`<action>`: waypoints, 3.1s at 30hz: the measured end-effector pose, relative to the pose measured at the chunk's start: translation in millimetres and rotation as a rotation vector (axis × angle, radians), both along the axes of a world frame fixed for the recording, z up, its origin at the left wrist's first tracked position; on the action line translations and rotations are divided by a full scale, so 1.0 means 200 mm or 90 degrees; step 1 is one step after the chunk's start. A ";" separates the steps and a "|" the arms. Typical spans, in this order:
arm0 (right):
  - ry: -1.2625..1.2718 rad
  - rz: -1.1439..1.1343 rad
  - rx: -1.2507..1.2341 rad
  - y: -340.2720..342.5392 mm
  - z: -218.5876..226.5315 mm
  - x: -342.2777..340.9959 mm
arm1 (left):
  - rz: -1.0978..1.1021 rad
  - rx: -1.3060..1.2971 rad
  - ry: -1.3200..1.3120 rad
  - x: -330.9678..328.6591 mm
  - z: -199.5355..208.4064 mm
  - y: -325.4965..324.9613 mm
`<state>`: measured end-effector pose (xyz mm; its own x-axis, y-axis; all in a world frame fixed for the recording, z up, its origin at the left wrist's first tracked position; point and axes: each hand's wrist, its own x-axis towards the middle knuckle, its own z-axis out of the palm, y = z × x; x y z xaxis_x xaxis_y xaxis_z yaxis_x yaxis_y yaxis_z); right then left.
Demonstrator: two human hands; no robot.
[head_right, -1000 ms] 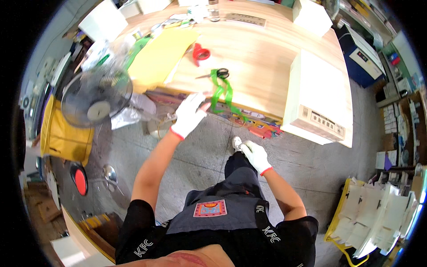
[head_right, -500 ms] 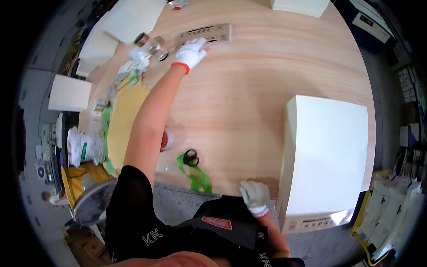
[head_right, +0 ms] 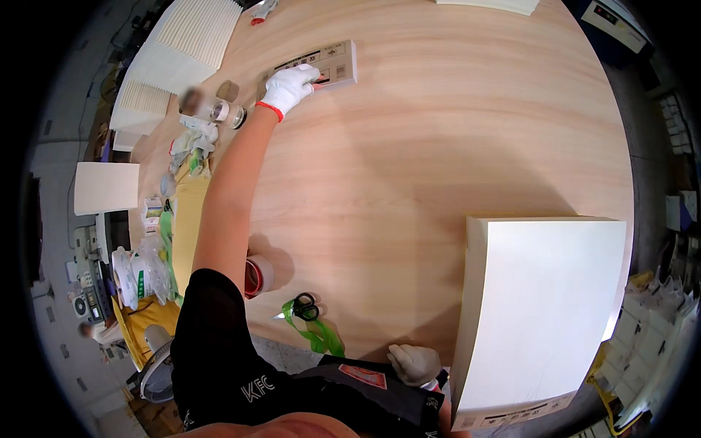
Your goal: The person assembles notebooks by applying glue to the spine of a stack of white pages and then attaching a cardboard cover. The person uses a brush to spread the adhesive and a ruler to press the cover onto the glued spine, repeating the process for multiple units.
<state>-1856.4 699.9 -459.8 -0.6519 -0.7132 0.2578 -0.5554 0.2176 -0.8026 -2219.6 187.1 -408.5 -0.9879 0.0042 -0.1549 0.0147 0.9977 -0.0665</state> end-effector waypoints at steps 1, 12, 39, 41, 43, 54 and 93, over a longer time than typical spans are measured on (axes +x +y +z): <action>0.005 0.006 -0.004 0.00 -0.01 -0.01 | -0.007 -0.013 -0.006 0.01 0.01 0.00; 0.030 0.012 -0.023 0.00 -0.01 -0.01 | 0.010 0.000 0.079 0.06 -0.08 -0.04; 0.024 0.008 -0.008 0.01 -0.03 0.02 | -0.105 -0.060 0.136 0.08 -0.11 -0.02; 0.019 0.022 -0.007 0.02 -0.04 0.02 | -0.110 -0.069 0.123 0.07 -0.10 -0.03; 0.016 0.023 -0.011 0.02 -0.04 0.01 | -0.118 -0.080 0.112 0.06 -0.10 -0.03; 0.036 0.019 -0.031 0.00 -0.02 0.00 | -0.005 -0.062 0.299 0.13 -0.23 0.06; -0.861 0.755 0.358 0.17 0.23 2.26 | 1.167 0.436 0.981 4.91 0.41 3.34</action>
<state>-1405.2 734.4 -413.6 0.6390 -0.6936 -0.3325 0.2658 0.6047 -0.7508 -1238.2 854.1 -325.8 0.5365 -0.8438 -0.0119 -0.1986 -0.1400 0.9700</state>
